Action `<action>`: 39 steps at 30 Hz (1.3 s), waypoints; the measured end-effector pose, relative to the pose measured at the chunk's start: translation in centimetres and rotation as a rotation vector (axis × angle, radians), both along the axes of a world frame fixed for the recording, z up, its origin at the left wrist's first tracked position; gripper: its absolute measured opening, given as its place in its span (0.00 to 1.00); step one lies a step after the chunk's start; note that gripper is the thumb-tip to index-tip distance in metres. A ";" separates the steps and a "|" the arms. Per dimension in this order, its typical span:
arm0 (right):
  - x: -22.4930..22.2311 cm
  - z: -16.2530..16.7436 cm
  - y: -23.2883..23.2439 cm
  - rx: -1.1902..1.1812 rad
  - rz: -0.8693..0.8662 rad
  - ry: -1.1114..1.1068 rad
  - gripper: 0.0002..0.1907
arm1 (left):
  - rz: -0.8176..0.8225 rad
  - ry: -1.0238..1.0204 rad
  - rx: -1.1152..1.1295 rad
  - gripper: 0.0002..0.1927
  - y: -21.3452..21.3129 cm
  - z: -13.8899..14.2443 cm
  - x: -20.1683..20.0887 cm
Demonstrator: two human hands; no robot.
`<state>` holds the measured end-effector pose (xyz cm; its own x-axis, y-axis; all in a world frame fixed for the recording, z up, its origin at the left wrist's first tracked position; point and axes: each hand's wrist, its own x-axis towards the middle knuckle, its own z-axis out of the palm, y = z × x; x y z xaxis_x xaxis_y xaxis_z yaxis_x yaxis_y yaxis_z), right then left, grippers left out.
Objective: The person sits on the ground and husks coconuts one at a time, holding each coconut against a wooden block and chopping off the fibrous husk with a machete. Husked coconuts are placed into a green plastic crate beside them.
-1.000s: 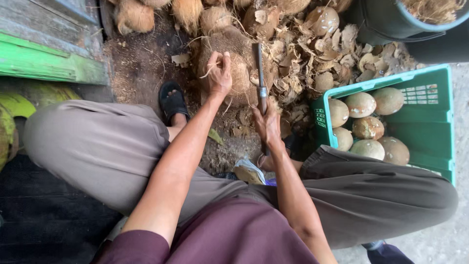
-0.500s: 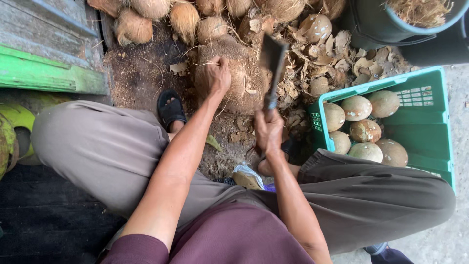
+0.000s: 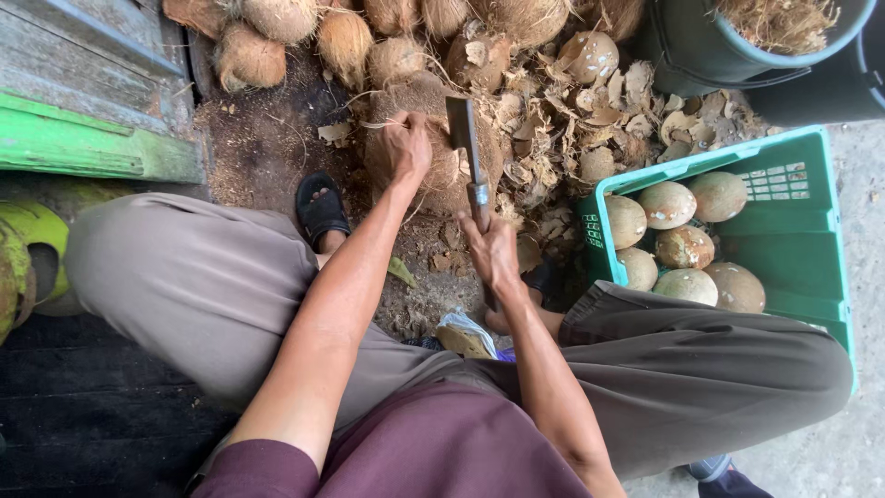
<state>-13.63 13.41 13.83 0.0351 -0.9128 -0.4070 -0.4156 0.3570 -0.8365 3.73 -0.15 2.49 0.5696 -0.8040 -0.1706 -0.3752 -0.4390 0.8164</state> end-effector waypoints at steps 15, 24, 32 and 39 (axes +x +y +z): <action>-0.7 -3.4 -0.5 0.002 0.061 0.165 0.16 | 0.016 0.020 -0.200 0.19 1.0 0.0 -0.9; -0.3 -3.8 0.1 -0.167 0.083 0.134 0.19 | -0.031 0.184 -0.376 0.22 1.2 -0.4 -0.4; -0.4 -0.8 -0.4 -0.014 -0.044 -0.105 0.19 | -0.208 -0.223 -0.307 0.13 1.9 0.9 0.8; -0.5 -1.0 -0.2 -0.266 -0.200 -0.406 0.16 | -0.233 -0.159 -0.560 0.16 1.9 -0.7 -0.2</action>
